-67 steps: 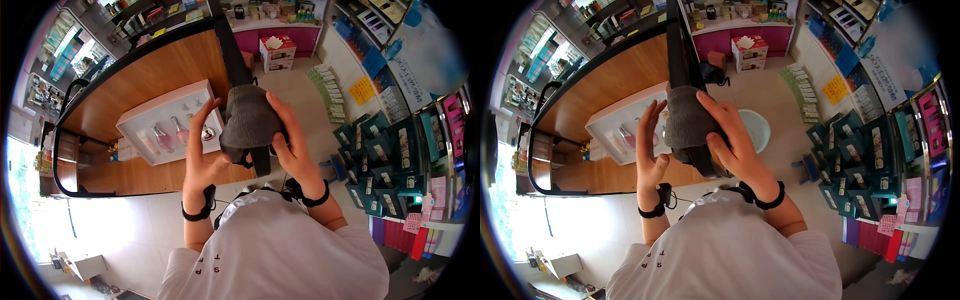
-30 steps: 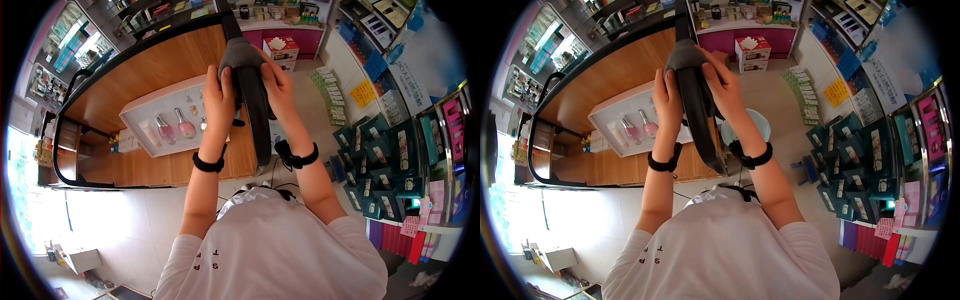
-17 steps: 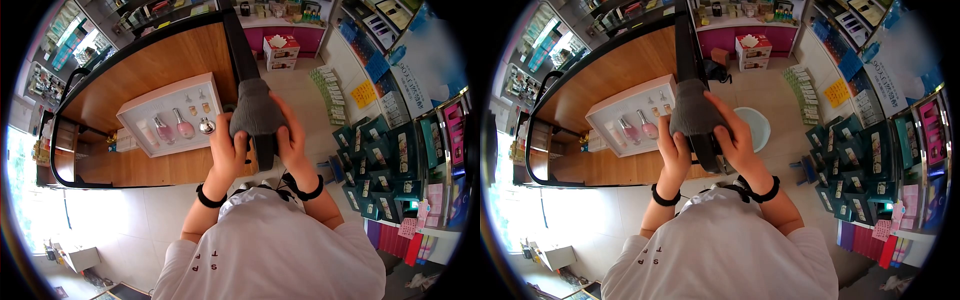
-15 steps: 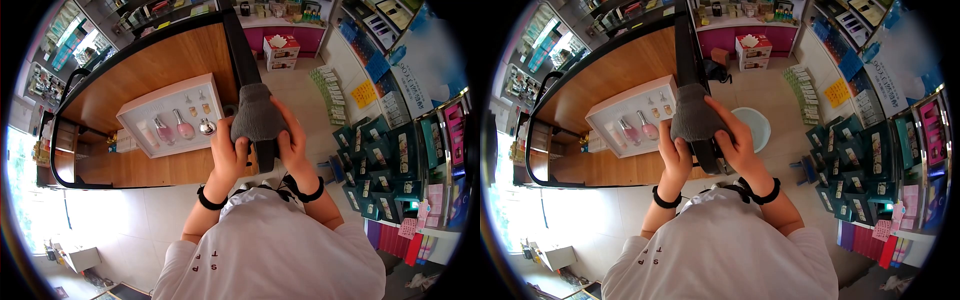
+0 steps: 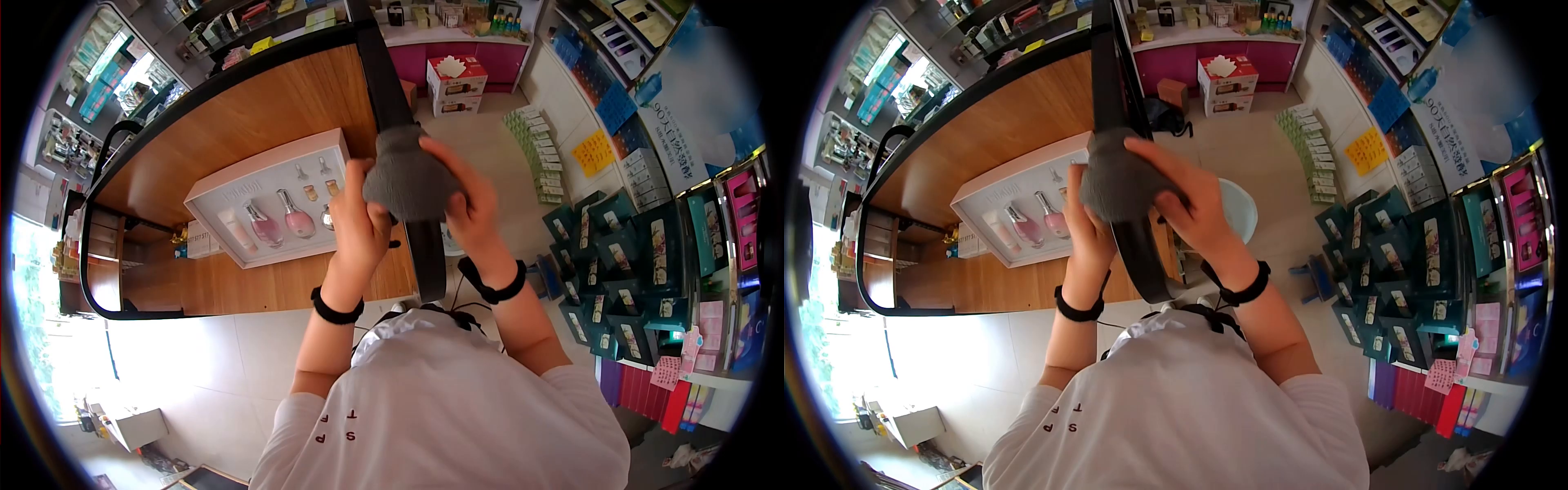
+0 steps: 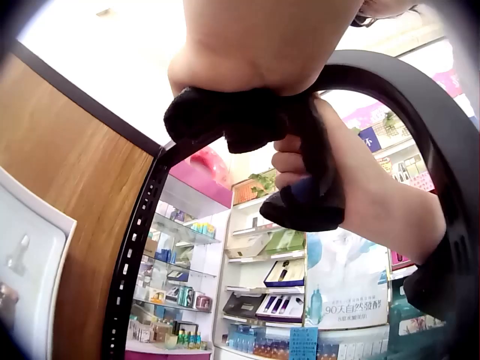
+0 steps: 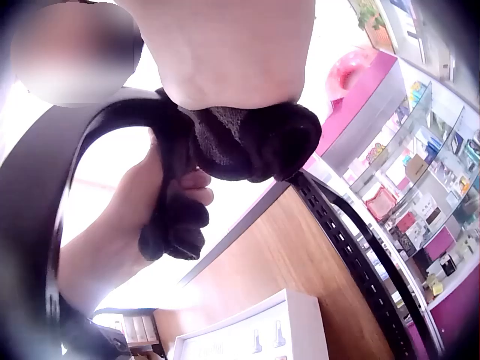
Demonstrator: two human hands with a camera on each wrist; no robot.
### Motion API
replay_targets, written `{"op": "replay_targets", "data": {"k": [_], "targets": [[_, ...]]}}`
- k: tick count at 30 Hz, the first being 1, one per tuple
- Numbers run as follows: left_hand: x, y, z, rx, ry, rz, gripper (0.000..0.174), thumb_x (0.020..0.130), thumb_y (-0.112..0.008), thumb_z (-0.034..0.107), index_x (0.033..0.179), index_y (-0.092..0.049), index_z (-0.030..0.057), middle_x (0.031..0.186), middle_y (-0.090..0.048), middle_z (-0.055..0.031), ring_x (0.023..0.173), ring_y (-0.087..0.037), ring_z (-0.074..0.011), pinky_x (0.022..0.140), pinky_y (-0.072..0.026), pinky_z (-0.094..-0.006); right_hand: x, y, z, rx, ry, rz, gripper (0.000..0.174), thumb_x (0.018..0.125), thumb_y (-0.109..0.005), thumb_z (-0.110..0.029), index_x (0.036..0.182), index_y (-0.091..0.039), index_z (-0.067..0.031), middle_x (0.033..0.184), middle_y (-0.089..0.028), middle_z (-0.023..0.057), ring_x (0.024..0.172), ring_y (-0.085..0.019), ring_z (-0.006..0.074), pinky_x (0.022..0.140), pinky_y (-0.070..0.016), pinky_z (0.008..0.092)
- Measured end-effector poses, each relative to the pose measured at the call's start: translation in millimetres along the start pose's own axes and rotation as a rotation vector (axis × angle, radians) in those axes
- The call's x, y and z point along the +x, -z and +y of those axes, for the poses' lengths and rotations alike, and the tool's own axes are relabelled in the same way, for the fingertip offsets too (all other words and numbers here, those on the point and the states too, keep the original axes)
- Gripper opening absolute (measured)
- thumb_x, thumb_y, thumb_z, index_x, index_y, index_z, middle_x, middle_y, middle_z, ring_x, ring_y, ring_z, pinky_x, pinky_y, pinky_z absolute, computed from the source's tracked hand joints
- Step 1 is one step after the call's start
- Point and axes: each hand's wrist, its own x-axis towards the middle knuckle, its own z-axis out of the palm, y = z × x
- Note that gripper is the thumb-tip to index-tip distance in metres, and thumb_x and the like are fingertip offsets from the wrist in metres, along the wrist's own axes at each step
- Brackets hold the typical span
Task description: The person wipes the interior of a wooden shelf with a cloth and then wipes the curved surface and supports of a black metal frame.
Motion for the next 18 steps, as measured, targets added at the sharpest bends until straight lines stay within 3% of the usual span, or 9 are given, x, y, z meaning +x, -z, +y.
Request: {"op": "replay_targets", "data": {"k": [2,3,5,7,9,10,13,15,18], "targets": [[13,-7,0,0.013,0.059,0.04,0.053,0.107,-0.04,0.046,0.122,-0.053,-0.0037,0.076,-0.063,-0.0251,0.072,-0.065,-0.0461,0.062,-0.049,-0.0462,13,-11,11,0.162,-0.087,0.118,0.052,0.106,-0.052,-0.043,0.139,-0.058,-0.0028,0.125,-0.069,0.01,0.107,-0.067,0.0188,0.092,-0.0505,0.0308],[21,-11,-3,0.026,0.115,0.083,0.052,0.108,-0.039,0.043,0.125,-0.052,-0.0042,0.076,-0.063,-0.0262,0.071,-0.065,-0.0471,0.062,-0.0489,-0.0473,19,-12,19,0.162,-0.088,0.12,0.052,0.106,-0.052,-0.043,0.139,-0.058,-0.0028,0.125,-0.069,0.01,0.107,-0.067,0.0188,0.092,-0.0505,0.0308],[37,-22,-29,0.091,0.107,0.127,0.05,0.109,-0.039,0.04,0.128,-0.051,-0.0042,0.078,-0.064,-0.0271,0.072,-0.064,-0.0482,0.062,-0.0489,-0.0483,34,-11,39,0.198,-0.249,0.077,0.047,0.108,-0.05,-0.04,0.142,-0.057,-0.0086,0.127,-0.067,0.0063,0.111,-0.061,0.0106,0.095,-0.0468,0.027],[59,-26,-46,0.156,0.095,0.173,0.048,0.11,-0.038,0.038,0.13,-0.051,-0.0042,0.08,-0.065,-0.0281,0.073,-0.064,-0.0493,0.063,-0.0489,-0.0493,51,-17,59,0.204,-0.225,0.108,0.045,0.108,-0.05,-0.038,0.143,-0.057,-0.0109,0.123,-0.068,0.0055,0.107,-0.06,0.0092,0.093,-0.0464,0.0255],[80,-26,-54,0.12,0.262,0.062,0.049,0.111,-0.038,0.039,0.131,-0.051,-0.0038,0.084,-0.067,-0.029,0.077,-0.063,-0.0506,0.064,-0.0489,-0.0511,64,-22,76,0.21,-0.2,0.139,0.043,0.109,-0.049,-0.037,0.144,-0.057,-0.0131,0.119,-0.069,0.0047,0.103,-0.06,0.0077,0.091,-0.0461,0.0241],[88,-28,-61,0.119,0.258,0.063,0.049,0.111,-0.038,0.039,0.131,-0.051,-0.0038,0.084,-0.067,-0.029,0.077,-0.063,-0.0506,0.064,-0.0489,-0.0511,70,-24,81,0.204,-0.211,0.141,0.042,0.109,-0.049,-0.035,0.144,-0.057,-0.0126,0.117,-0.069,0.004,0.101,-0.059,0.0072,0.089,-0.0459,0.0234],[102,-33,-71,0.19,0.202,0.11,0.046,0.111,-0.036,0.04,0.121,-0.055,-0.0012,0.084,-0.067,-0.028,0.078,-0.063,-0.0506,0.065,-0.0483,-0.0525,75,-28,85,0.194,-0.262,0.152,0.042,0.109,-0.05,-0.033,0.144,-0.058,-0.0119,0.113,-0.07,0.0033,0.098,-0.059,0.0063,0.087,-0.0459,0.0224],[103,-37,-67,0.12,0.221,0.145,0.044,0.11,-0.036,0.042,0.107,-0.054,0.0012,0.081,-0.066,-0.027,0.078,-0.062,-0.0512,0.066,-0.0474,-0.054,74,-27,84,0.187,-0.304,0.162,0.042,0.109,-0.05,-0.033,0.144,-0.058,-0.0118,0.113,-0.071,0.0033,0.098,-0.06,0.0058,0.087,-0.046,0.022],[98,-38,-56,-0.006,0.234,0.173,0.043,0.11,-0.039,0.042,0.098,-0.05,0.0018,0.079,-0.064,-0.0269,0.077,-0.061,-0.0513,0.066,-0.0468,-0.053,69,-30,81,0.177,-0.384,0.163,0.042,0.109,-0.051,-0.034,0.143,-0.059,-0.011,0.115,-0.071,0.0034,0.098,-0.06,0.0053,0.087,-0.0462,0.0219]]}}
